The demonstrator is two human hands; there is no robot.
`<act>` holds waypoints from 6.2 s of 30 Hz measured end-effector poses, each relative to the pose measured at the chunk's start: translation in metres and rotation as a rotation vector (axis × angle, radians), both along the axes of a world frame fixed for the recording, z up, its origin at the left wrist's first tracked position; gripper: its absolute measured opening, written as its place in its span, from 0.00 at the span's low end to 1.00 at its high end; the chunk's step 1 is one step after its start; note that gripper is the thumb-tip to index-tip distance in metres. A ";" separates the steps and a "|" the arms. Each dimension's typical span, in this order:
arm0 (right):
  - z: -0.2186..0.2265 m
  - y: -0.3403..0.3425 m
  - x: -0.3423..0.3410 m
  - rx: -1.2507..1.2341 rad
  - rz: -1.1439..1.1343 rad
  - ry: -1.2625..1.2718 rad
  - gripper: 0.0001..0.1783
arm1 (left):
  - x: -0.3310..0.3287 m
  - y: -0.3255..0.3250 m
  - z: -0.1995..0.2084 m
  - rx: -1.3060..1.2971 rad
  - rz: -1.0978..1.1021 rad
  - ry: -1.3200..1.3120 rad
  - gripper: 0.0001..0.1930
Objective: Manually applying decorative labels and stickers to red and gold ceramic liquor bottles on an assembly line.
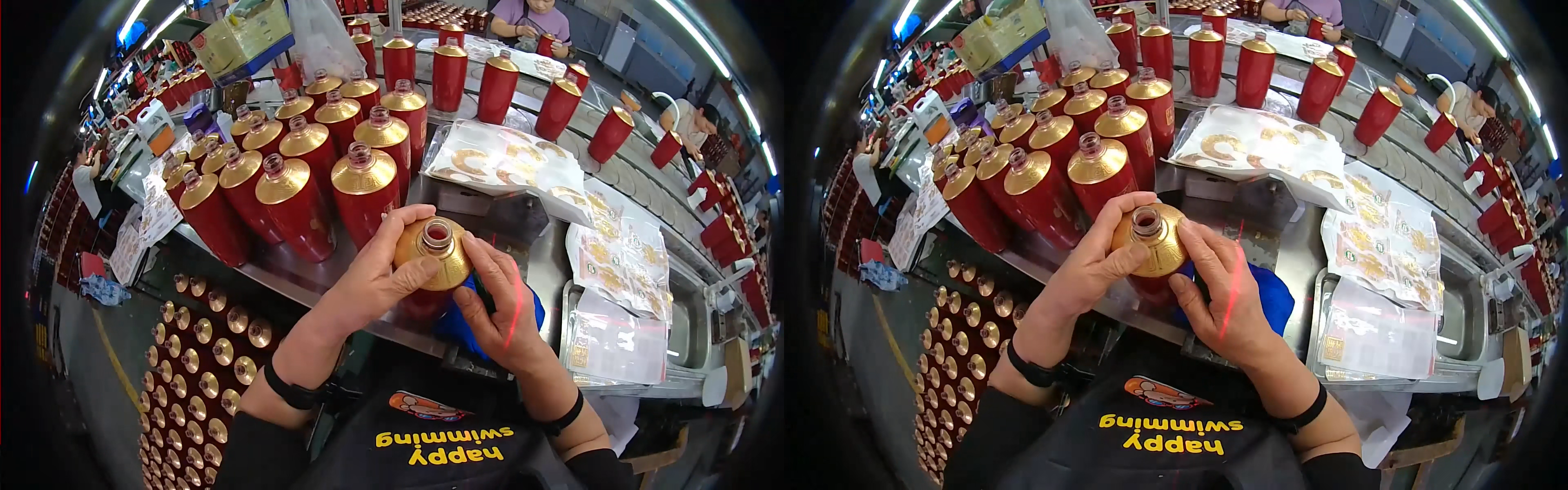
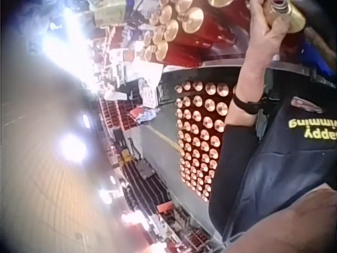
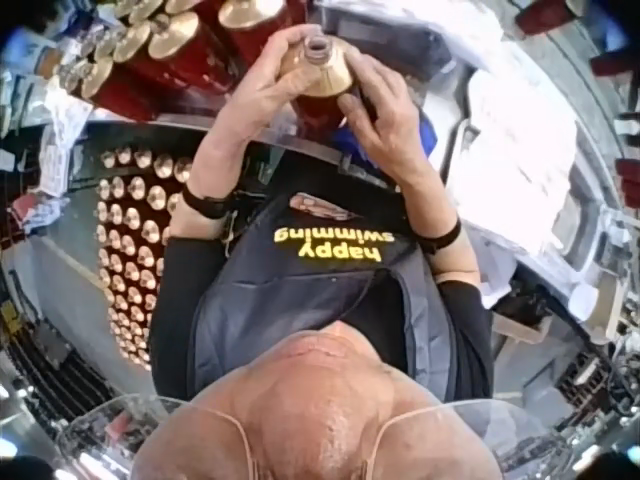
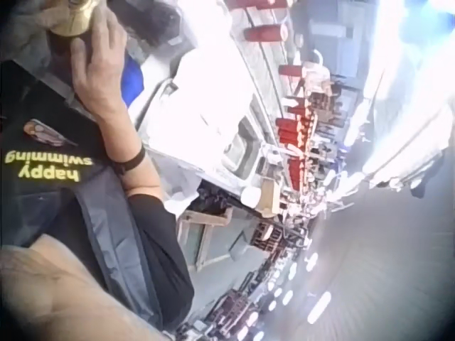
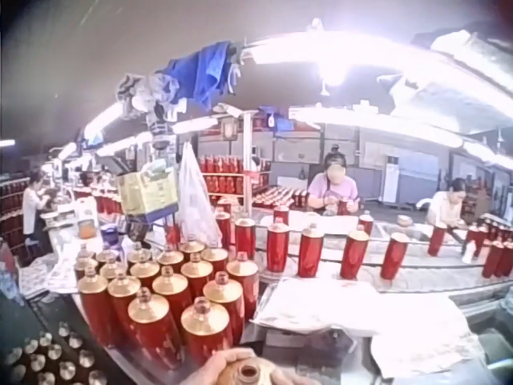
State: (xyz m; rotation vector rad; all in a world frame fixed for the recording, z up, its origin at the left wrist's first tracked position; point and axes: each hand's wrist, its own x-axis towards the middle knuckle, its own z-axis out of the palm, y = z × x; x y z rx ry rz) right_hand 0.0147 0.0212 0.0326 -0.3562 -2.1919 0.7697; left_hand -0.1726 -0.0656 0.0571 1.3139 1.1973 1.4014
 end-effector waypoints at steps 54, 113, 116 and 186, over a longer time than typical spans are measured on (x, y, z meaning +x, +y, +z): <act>0.001 0.002 0.001 -0.011 0.014 0.038 0.28 | -0.009 0.004 0.002 -0.027 -0.023 0.065 0.40; -0.006 0.009 -0.015 -0.343 0.074 0.122 0.31 | 0.006 0.021 -0.034 0.174 0.134 -0.256 0.27; -0.004 0.007 -0.011 -0.249 0.057 0.033 0.42 | 0.015 0.016 -0.042 0.345 0.368 0.077 0.28; 0.035 0.047 -0.021 -0.168 -0.375 -0.057 0.09 | 0.000 0.017 -0.059 0.433 0.482 0.496 0.55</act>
